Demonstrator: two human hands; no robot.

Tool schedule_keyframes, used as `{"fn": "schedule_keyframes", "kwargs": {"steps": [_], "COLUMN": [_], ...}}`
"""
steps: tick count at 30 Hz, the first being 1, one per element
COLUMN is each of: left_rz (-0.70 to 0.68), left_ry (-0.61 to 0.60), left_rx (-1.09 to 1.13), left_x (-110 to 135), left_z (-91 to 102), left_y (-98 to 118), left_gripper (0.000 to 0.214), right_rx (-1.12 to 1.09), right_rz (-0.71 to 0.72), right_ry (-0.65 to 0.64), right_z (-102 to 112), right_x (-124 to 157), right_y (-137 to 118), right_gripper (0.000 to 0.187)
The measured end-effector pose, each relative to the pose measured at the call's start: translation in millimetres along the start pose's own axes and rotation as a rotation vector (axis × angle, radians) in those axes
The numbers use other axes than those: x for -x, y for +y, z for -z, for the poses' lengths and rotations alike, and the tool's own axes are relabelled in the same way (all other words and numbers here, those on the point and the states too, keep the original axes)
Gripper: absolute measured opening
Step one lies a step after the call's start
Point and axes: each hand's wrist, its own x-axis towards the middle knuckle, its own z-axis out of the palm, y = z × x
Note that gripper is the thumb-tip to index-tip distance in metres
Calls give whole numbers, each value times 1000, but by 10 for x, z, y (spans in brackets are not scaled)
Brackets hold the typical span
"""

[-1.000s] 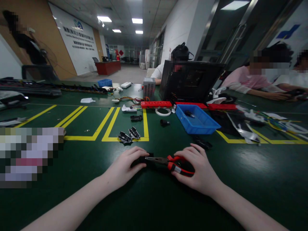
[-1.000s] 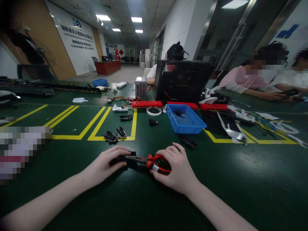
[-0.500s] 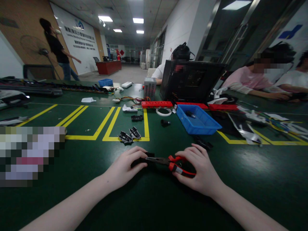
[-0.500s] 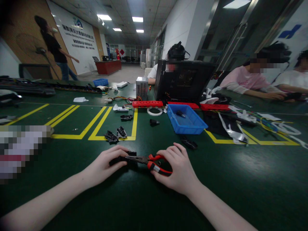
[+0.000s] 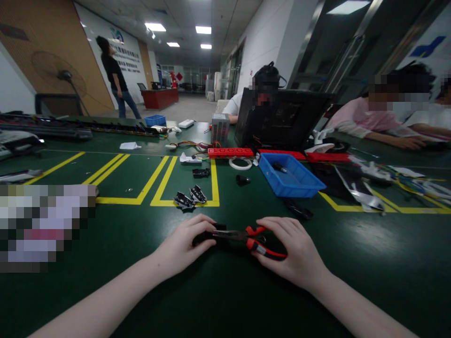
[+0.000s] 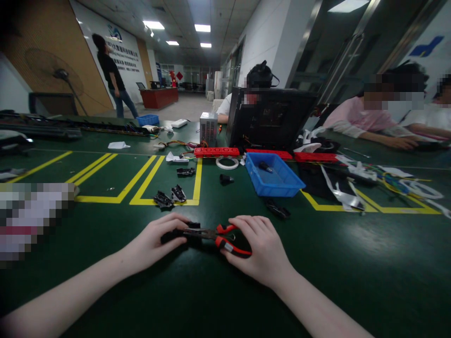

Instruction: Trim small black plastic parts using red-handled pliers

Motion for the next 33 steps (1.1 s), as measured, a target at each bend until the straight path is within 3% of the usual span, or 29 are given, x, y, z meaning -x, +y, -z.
{"fn": "schedule_keyframes", "kwargs": {"steps": [11,33], "left_rz": [16,-33], "left_ry": [-27,-79], "left_rx": [-38,-107], "left_x": [17,12], "left_z": [40,52], "left_y": [109,146], "left_gripper": [17,18], "right_rx": [-8,42], "right_rz": [19,67], "right_ry": [-56,45], "right_z": [6,-23], "right_x": [-16,-3], "right_y": [-36,-43], "right_gripper": [48,38]}}
